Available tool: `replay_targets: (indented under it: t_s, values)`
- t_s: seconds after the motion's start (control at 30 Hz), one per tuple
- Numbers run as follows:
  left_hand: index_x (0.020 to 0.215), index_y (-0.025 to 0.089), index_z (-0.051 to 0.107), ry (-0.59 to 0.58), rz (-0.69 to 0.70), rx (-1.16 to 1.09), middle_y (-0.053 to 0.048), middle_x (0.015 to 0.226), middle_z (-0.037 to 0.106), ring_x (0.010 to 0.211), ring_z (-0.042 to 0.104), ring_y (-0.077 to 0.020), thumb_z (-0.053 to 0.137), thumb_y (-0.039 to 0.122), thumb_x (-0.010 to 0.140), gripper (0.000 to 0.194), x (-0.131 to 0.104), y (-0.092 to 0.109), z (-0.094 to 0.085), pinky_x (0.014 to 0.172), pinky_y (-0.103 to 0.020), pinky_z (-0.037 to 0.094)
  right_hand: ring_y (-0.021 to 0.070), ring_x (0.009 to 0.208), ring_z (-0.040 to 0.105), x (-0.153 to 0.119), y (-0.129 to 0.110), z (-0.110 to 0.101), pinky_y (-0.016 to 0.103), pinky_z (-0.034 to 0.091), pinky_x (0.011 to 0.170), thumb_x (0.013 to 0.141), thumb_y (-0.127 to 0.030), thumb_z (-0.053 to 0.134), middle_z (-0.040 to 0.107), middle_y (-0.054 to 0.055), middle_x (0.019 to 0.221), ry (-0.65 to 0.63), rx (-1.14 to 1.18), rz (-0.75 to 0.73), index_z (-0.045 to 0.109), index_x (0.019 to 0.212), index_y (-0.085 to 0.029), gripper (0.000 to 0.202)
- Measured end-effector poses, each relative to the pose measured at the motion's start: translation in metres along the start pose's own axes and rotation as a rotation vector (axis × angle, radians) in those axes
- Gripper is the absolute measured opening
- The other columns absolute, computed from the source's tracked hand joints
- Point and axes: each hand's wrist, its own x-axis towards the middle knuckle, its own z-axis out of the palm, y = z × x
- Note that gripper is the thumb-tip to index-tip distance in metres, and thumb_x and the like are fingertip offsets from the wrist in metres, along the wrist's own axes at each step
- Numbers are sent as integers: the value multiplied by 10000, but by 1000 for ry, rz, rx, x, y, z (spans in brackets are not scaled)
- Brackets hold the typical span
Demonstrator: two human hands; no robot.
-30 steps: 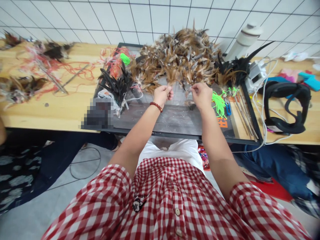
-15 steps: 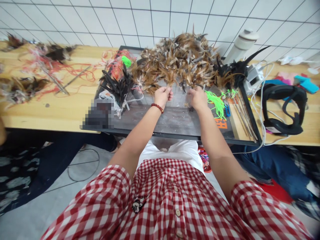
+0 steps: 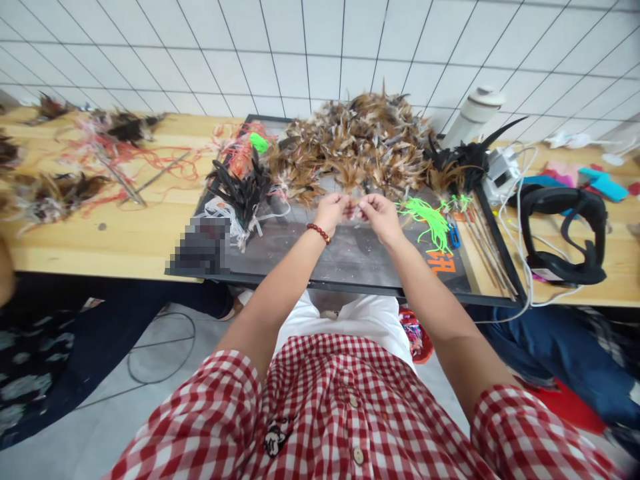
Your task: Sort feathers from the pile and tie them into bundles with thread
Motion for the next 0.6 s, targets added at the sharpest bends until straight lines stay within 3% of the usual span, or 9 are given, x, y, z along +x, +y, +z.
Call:
replay_targets:
  t_s: [0.13, 0.33, 0.6]
  values:
    - [751, 122, 571, -42, -71, 40, 21, 578, 626, 496, 622, -81, 534, 102, 972, 225, -7, 3, 1, 587, -219, 523, 119, 624, 649, -3, -2, 1, 282, 563, 663, 665, -524, 802, 661, -23, 677, 85, 154, 31, 574, 832, -215, 419]
    - [758, 117, 581, -96, -101, 86, 1, 586, 654, 531, 670, -103, 539, 103, 972, 219, -9, 2, 2, 593, -222, 524, 146, 683, 689, 0, -3, -5, 318, 597, 694, 719, -310, 727, 603, -47, 708, 200, 126, -4, 516, 857, -244, 261]
    - [722, 81, 640, -145, -76, 178, 3, 577, 645, 469, 589, -60, 585, 50, 934, 221, -8, -1, 2, 554, -213, 507, 138, 686, 650, 1, 4, 0, 313, 562, 711, 713, -228, 658, 568, -42, 729, 227, 54, -43, 486, 799, -241, 193]
